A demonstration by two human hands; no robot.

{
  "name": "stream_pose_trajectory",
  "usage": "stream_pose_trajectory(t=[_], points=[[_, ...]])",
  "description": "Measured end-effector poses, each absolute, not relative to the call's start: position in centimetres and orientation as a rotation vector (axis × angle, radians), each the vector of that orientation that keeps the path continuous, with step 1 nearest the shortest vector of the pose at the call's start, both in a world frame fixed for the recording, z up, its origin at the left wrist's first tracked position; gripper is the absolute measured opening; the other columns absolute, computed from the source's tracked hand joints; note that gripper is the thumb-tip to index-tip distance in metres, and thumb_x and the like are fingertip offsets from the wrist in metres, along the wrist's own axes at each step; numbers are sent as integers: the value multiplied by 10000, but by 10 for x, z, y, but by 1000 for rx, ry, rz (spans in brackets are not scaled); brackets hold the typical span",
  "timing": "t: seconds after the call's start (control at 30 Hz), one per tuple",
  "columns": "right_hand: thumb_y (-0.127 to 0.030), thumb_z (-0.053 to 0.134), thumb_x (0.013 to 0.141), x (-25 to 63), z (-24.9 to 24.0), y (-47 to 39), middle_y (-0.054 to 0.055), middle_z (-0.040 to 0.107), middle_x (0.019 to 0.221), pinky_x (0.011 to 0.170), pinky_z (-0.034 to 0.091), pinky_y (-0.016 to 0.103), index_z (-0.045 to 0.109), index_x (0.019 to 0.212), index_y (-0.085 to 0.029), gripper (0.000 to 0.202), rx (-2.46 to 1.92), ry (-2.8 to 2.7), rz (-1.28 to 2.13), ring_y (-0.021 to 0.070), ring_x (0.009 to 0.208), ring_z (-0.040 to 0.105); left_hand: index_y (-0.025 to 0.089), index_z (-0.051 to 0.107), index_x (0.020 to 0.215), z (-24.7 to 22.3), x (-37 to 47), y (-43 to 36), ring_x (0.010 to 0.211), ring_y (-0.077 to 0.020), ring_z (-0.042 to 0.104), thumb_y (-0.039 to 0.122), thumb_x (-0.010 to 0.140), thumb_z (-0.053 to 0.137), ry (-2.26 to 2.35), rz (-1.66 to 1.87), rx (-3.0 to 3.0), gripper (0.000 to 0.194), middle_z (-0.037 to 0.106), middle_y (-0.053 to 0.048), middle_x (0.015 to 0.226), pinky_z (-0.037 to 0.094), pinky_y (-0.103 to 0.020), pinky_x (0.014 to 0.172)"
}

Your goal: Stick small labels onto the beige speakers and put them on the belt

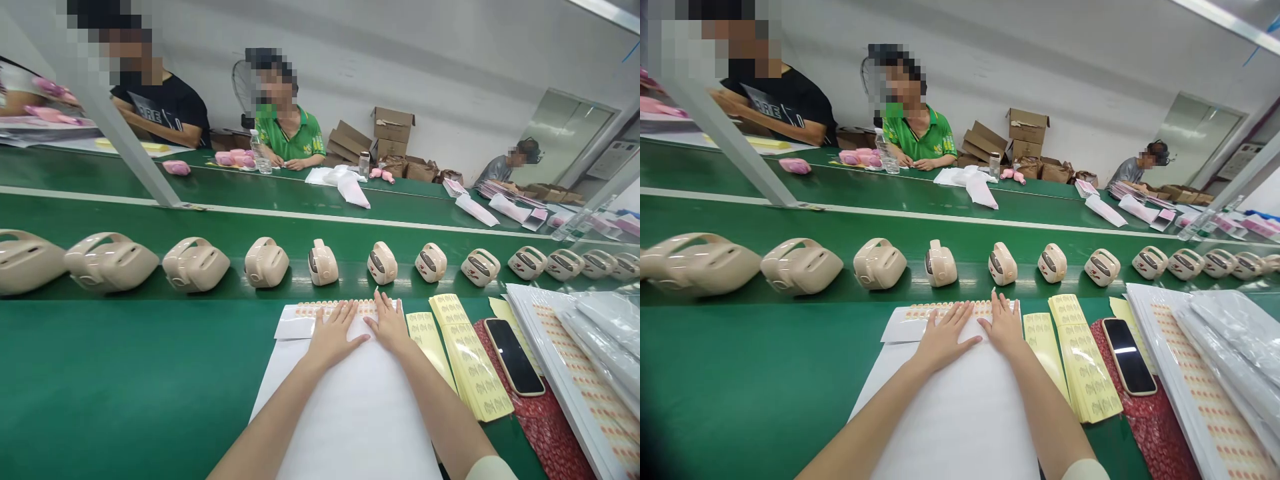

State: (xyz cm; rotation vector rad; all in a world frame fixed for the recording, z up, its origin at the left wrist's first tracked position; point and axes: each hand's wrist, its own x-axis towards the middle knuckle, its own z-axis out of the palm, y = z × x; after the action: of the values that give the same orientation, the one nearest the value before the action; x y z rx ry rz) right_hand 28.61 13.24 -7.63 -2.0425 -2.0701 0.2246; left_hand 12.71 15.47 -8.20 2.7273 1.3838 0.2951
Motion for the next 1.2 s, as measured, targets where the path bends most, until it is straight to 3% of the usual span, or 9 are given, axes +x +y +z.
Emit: stream_pose_trajectory(t=[0.17,0.33,0.47,0.53,0.63,0.77,0.93,1.2], points=[[-422,338,876,287,-79,136,105,321,1420,1075,129,470,169,1398,-108,632,-2046,-2023,257,207,1341,211,251,398,1310,-80,125,161,1224,-216,427,348,918,202,1441,343,2726,449,499,-63,1319,267,-472,985],[-406,365,871,286,-79,139,138,369,1390,1069,144,477,185,1389,-68,644,-2036,-2013,236,236,1317,270,212,568,1139,-74,141,164,1066,-254,563,104,866,264,1532,412,2757,423,631,-108,1158,297,-491,926],[-313,368,881,286,-80,145,174,462,1316,1069,158,456,221,1376,-44,582,-1994,-2041,157,244,1253,378,148,675,829,-64,153,179,761,-270,653,90,833,341,1515,413,2793,339,717,-125,735,371,-480,804],[-246,372,878,286,-83,150,183,521,1252,1053,219,427,206,1376,-28,569,-1976,-2028,155,234,1212,428,129,674,780,-61,157,186,741,-277,648,112,838,343,1488,432,2818,336,700,-131,673,378,-487,793],[-197,391,859,288,-89,153,179,549,1219,1026,288,418,159,1388,-37,600,-1900,-1998,172,223,1193,449,135,658,939,-66,162,187,951,-280,606,87,829,307,1372,474,2874,371,699,-160,930,367,-471,857],[-148,341,849,288,-94,153,186,439,1331,1043,269,432,215,1376,-56,550,-1785,-2063,163,207,1252,387,177,498,1229,-82,159,184,1185,-228,464,158,855,278,1153,453,2929,434,560,-85,1260,306,-438,978],[-138,308,847,285,-94,151,138,455,1332,1036,287,398,125,1402,-77,588,-1849,-2040,189,185,1225,427,184,313,1357,-89,146,188,1270,-200,358,392,887,241,1024,385,2938,518,446,-52,1366,225,-410,1040],[-219,346,853,285,-91,146,154,454,1328,1045,265,398,106,1397,-38,621,-1933,-1957,168,202,1250,394,145,305,1361,-86,136,186,1299,-215,305,583,851,207,1115,340,2902,679,374,-106,1408,199,-384,1054]])
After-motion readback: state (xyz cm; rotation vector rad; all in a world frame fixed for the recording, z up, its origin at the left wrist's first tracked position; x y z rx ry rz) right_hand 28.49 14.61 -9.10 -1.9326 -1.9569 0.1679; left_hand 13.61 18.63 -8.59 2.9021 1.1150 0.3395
